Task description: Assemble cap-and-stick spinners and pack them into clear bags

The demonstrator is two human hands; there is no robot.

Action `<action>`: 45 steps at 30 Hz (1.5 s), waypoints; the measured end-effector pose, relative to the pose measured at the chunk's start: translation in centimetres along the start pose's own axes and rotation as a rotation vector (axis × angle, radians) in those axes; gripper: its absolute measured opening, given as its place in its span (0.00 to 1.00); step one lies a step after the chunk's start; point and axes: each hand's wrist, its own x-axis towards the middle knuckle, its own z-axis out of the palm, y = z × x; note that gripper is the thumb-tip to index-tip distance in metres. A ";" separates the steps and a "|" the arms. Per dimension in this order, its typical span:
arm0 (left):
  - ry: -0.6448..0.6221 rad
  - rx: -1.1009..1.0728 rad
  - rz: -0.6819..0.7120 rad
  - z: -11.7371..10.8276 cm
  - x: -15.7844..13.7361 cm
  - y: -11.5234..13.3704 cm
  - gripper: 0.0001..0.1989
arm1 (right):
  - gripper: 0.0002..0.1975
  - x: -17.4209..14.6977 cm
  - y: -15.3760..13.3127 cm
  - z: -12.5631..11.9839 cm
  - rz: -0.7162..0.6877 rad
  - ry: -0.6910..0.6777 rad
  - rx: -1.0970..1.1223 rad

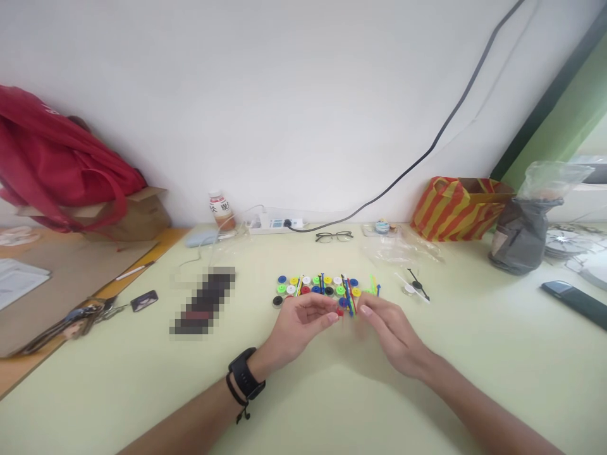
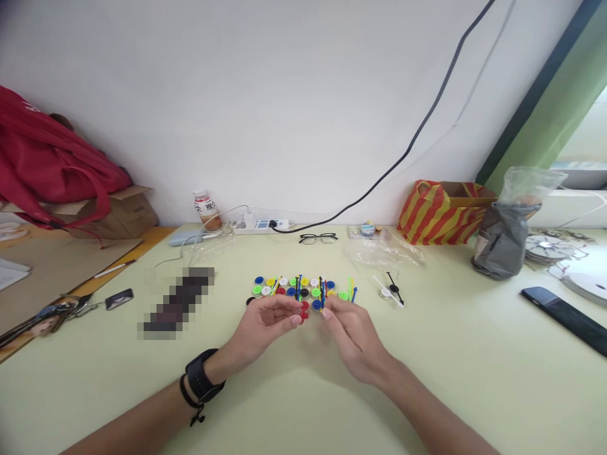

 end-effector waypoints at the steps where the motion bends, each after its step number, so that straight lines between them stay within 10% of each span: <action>1: 0.003 -0.001 -0.001 0.0 0.0 0.0 0.14 | 0.25 0.1 0.1 -0.1 0.046 -0.035 0.028; 12: -0.013 0.007 0.002 0.2 -0.1 0.3 0.13 | 0.08 0.6 -1.2 0.6 0.081 -0.050 0.120; 26: -0.092 0.091 0.003 0.6 -0.5 0.4 0.17 | 0.14 0.2 -1.2 0.2 0.033 -0.234 -0.083; 34: -0.027 0.396 0.050 0.7 -0.7 -0.2 0.12 | 0.13 2.1 1.5 -6.7 0.185 0.213 -0.819; 40: -0.039 0.450 0.037 0.8 -0.7 -0.3 0.10 | 0.17 1.5 4.0 -8.3 0.474 -0.282 -1.068; 45: -0.049 0.484 0.029 0.9 -0.8 -0.3 0.09 | 0.14 1.9 4.6 -7.7 0.599 -0.291 -1.142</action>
